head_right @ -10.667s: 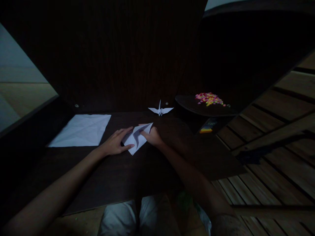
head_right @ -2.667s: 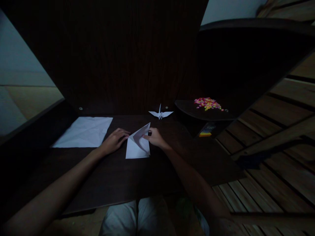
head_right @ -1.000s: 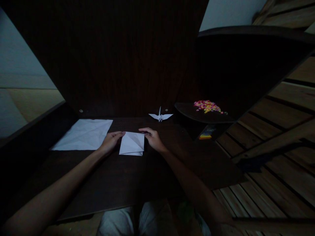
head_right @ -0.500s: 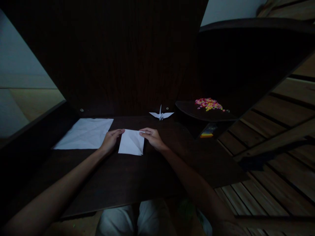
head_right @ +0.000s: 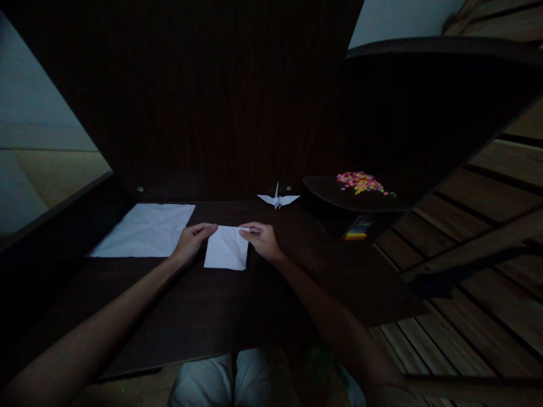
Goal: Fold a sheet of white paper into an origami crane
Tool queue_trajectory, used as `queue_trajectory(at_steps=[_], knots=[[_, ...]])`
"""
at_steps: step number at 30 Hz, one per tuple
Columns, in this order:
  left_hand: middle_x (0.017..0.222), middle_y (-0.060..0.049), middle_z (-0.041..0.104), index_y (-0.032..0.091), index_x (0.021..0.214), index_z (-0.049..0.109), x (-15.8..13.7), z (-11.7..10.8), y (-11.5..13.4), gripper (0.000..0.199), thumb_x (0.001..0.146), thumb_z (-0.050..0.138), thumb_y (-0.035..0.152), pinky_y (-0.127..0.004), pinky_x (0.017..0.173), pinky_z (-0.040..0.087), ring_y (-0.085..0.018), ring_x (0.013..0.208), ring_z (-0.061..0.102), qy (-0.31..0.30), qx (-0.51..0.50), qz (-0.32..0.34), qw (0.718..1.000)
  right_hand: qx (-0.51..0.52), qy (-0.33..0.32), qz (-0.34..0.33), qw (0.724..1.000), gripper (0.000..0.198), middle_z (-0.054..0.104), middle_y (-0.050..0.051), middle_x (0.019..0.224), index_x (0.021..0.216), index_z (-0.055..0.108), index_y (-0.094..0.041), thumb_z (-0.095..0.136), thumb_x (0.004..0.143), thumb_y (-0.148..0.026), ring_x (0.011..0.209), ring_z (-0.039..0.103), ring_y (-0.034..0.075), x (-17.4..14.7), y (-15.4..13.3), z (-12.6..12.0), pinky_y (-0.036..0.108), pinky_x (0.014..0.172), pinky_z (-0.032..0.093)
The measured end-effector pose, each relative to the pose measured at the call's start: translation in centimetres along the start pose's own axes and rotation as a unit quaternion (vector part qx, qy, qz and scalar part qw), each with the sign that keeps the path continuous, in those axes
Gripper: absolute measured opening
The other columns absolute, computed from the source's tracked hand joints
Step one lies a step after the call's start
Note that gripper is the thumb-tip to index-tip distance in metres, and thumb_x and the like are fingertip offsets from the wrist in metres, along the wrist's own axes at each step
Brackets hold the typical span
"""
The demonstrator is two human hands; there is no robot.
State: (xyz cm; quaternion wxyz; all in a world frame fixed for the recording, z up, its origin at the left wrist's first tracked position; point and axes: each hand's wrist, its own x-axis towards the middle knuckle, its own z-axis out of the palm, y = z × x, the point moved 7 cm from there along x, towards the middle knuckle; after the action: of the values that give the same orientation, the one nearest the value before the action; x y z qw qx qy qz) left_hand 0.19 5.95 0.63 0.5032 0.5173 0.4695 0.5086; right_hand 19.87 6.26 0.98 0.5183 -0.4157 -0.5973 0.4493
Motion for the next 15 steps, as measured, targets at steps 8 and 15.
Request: queue_trajectory(at_steps=[8, 15], knots=[[0.065, -0.002, 0.069, 0.014, 0.063, 0.071, -0.1, -0.33, 0.02, 0.024, 0.063, 0.075, 0.038, -0.026, 0.061, 0.043, -0.017, 0.062, 0.059, 0.027, -0.055, 0.003, 0.998, -0.003, -0.025, -0.011, 1.0, 0.025, 0.073, 0.007, 0.084, 0.082, 0.072, -0.017, 0.075, 0.063, -0.033, 0.077, 0.068, 0.019, -0.06, -0.42, 0.43, 0.031, 0.069, 0.053], [0.061, -0.002, 0.067, 0.013, 0.057, 0.066, 0.05, -0.7, -0.54, 0.025, 0.059, 0.077, 0.035, -0.027, 0.06, 0.043, -0.017, 0.058, 0.059, 0.066, -0.11, -0.026, 0.991, -0.002, -0.03, -0.014, 0.999, 0.025, 0.073, 0.007, 0.084, 0.082, 0.073, -0.017, 0.076, 0.063, -0.033, 0.075, 0.068, 0.019, -0.21, -0.49, 0.51, 0.031, 0.068, 0.053]])
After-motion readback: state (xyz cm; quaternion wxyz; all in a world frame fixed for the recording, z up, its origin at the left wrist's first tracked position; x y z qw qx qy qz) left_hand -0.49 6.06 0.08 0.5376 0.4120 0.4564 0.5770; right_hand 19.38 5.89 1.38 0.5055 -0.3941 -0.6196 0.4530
